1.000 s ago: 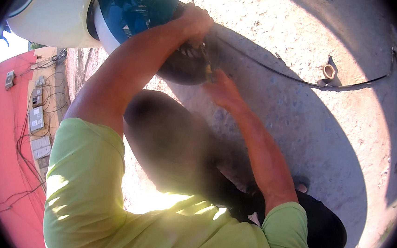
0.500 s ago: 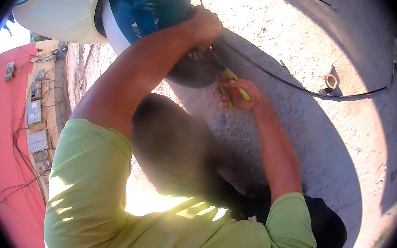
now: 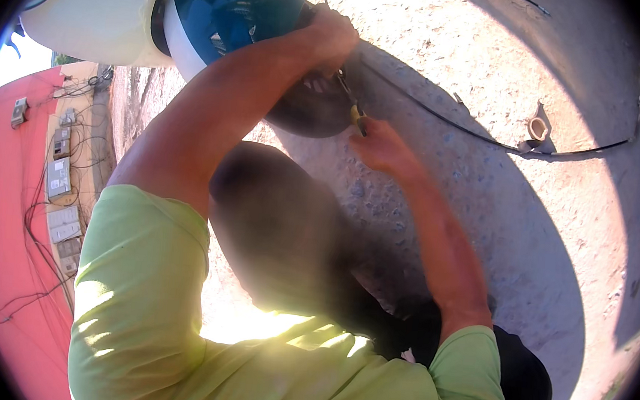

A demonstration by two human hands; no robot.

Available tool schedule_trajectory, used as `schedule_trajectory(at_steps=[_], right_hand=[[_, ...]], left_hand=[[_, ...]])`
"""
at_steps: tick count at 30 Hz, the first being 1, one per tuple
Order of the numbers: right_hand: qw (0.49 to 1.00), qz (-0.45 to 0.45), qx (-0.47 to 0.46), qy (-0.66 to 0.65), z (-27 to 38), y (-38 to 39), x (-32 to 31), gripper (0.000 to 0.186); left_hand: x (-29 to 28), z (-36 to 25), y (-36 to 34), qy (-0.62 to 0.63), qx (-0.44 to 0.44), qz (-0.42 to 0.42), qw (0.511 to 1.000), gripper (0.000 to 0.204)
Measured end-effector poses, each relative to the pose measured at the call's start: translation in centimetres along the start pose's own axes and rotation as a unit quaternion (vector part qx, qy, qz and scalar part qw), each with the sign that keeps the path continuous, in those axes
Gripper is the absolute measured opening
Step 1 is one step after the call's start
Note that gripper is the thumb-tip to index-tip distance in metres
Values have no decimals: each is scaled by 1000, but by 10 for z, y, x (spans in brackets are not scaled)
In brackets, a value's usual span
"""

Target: The person attempts to repair a scooter tire by pulling at the rubber and using a pair of pliers to manipulate the tire bead near the wheel rim while crouching on the ground.

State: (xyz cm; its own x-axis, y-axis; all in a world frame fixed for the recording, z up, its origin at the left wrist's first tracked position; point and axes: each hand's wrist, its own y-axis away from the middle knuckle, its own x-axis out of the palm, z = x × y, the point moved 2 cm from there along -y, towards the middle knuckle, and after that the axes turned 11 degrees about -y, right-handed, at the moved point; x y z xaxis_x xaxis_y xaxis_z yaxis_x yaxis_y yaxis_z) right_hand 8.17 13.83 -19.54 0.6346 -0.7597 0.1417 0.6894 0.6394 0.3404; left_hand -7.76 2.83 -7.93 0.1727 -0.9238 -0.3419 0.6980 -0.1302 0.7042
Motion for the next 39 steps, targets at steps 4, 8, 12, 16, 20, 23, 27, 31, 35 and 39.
schedule_trajectory(at_steps=[4, 8, 12, 16, 20, 23, 27, 31, 35, 39], right_hand=[[996, -14, 11, 87, 13, 0, 8, 46], [990, -71, 68, 99, 25, 9, 20, 56], [987, -45, 122, 92, 42, 16, 23, 64], [989, -28, 105, 105, 53, 25, 19, 66], [992, -42, 92, 77, 50, 27, 17, 56], [989, -80, 97, 82, 52, 32, 17, 51], [981, -86, 87, 152, 54, 34, 22, 51], [980, -99, 84, 149, 57, 35, 25, 52], [987, -131, 69, 65, 50, 36, 25, 55], [995, -92, 27, 2, 16, 15, 28, 61]], left_hand=[[-1, 2, -1, 8, 7, 17, 1000, 63], [-8, 0, 2, 4, 4, 25, 1000, 49], [-7, 0, 2, -3, -1, 28, 1000, 51], [-8, 1, 6, -2, 1, 17, 1000, 51], [-9, 2, 5, 1, 1, 22, 1000, 51], [-9, 0, 2, 2, 1, 23, 1000, 53], [-7, 0, 2, -2, -4, 26, 1000, 54], [-7, 1, 2, 3, -3, 24, 1000, 53], [-6, 2, 4, 6, -10, 22, 1000, 53], [-7, 0, 3, 8, -3, 18, 1000, 52]])
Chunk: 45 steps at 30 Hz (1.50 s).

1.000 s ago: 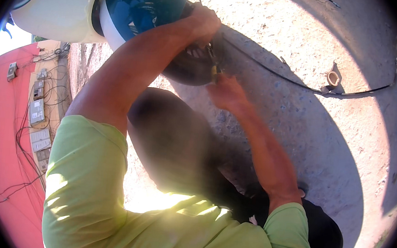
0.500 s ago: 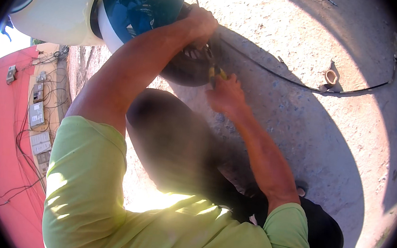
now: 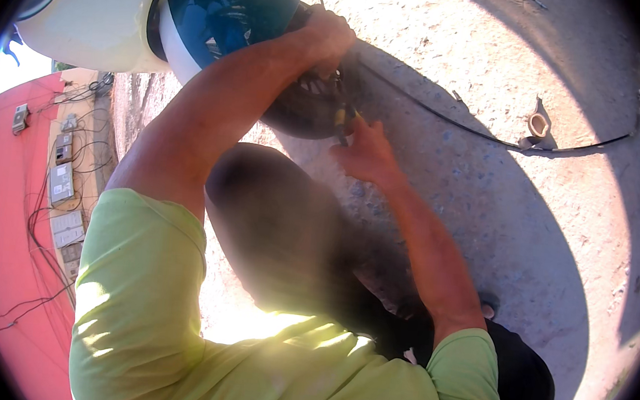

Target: The person attempts to repair a scooter tire by pulling at the rubber and using a pair of pliers to manipulate the tire bead near the wheel rim while crouching on the ground.

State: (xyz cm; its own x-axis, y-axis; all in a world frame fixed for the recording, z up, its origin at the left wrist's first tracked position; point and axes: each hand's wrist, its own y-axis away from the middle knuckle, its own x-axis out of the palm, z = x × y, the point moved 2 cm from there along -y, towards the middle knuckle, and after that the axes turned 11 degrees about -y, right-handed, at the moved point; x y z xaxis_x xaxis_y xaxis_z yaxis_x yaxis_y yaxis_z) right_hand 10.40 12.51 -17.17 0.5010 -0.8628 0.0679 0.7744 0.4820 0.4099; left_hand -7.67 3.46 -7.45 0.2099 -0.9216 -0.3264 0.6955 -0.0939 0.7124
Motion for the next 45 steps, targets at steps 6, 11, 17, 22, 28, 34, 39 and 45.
schedule_trajectory(at_steps=[6, 11, 17, 22, 28, 34, 39, 45], right_hand=[[861, 197, 48, -467, -64, -29, 0, 54], [557, 342, 104, -749, -62, -21, 1, 43], [757, 260, 127, -586, -38, -14, -21, 41], [985, 164, 20, -55, 8, -12, -28, 48], [994, 71, -33, 78, 12, -2, -20, 52], [991, 73, 2, 111, 31, 8, -20, 53], [995, 50, -8, 89, 23, 5, -13, 56], [993, 114, -13, -7, 4, -10, -6, 40]], left_hand=[[5, 0, -5, -4, 7, -13, 1000, 57], [-1, 1, 4, -13, 0, 22, 1000, 59], [0, 0, -4, -18, -1, 23, 1000, 63], [5, 0, -1, -22, 3, 12, 1000, 59], [9, 1, -6, -8, 7, -33, 999, 58], [4, 1, -6, -8, -4, 8, 1000, 51], [-2, -1, -3, -2, -2, 7, 1000, 51], [2, 1, 1, -5, -9, 9, 1000, 53]])
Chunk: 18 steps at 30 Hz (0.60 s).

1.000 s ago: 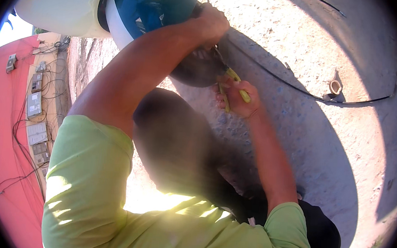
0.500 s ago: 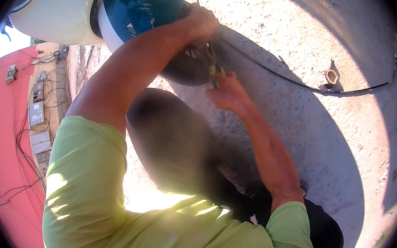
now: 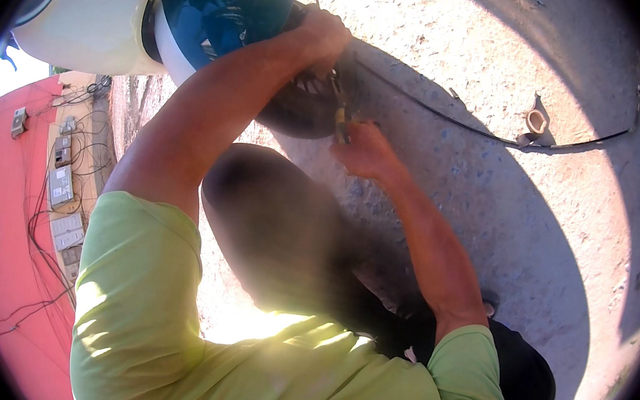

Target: The person attempts to repair a scooter tire by pulling at the rubber and using a pair of pliers to manipulate the tire bead near the wheel rim while crouching on the ground.

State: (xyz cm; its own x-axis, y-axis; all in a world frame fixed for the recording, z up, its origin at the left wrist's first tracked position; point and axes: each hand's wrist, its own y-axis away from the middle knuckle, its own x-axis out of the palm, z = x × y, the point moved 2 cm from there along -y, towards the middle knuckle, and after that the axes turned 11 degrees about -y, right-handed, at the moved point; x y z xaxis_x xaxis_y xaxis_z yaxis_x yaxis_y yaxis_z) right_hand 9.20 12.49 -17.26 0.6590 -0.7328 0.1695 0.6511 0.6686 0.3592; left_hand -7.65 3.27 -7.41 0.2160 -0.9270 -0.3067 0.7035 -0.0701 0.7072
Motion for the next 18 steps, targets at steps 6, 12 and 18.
schedule_trajectory(at_steps=[6, 12, 18], right_hand=[[884, 149, 26, -443, -53, -12, -16, 25], [888, 102, 17, -448, -36, 5, -16, 32], [975, 65, -21, -213, -38, -2, -27, 30]], left_hand=[[-3, 0, -3, -1, 8, 4, 1000, 54], [11, 1, -8, 11, 24, -47, 999, 60], [7, 0, -8, 2, 26, -15, 1000, 67]])
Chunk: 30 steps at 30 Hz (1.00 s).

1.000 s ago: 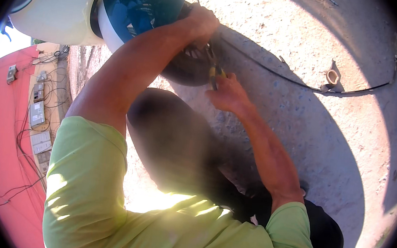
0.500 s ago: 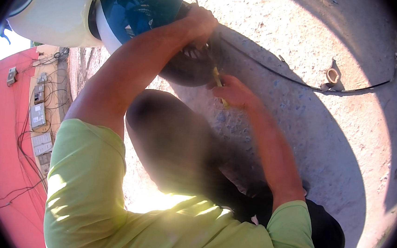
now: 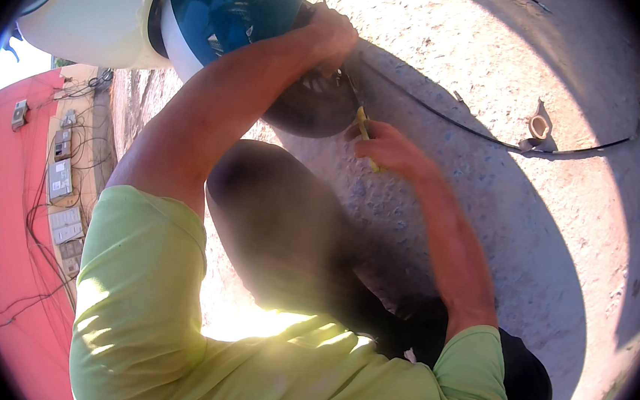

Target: The person attempts to repair a scooter tire by pulling at the rubber and using a pair of pliers to manipulate the tire bead near the wheel rim while crouching on the ground.

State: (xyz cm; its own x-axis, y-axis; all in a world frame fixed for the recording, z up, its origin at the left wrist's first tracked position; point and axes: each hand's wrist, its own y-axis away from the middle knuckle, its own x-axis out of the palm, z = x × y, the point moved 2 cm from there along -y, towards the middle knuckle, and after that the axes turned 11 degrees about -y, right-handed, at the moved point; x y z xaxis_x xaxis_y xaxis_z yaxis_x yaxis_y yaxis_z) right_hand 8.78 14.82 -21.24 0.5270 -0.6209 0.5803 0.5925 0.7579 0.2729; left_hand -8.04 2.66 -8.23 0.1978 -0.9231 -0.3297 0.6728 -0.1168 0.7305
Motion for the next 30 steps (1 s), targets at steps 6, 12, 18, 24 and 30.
schedule_trajectory(at_steps=[6, 12, 18, 24, 30], right_hand=[[987, -42, 13, 154, 20, -3, 26, 28], [968, -96, 1, 233, 16, -7, 43, 29], [975, -77, 21, 209, 36, -3, 40, 35], [973, -79, 7, 217, 37, -3, 40, 34], [973, -62, 32, 221, 44, -3, 44, 37]], left_hand=[[-1, 0, 1, -7, -4, 1, 1000, 68], [-2, 0, -3, 5, -3, 15, 1000, 65], [-8, -2, 4, -12, -20, 10, 1000, 51], [-8, -3, 2, -12, -18, 7, 1000, 51], [0, 2, -1, 11, -2, -19, 1000, 61]])
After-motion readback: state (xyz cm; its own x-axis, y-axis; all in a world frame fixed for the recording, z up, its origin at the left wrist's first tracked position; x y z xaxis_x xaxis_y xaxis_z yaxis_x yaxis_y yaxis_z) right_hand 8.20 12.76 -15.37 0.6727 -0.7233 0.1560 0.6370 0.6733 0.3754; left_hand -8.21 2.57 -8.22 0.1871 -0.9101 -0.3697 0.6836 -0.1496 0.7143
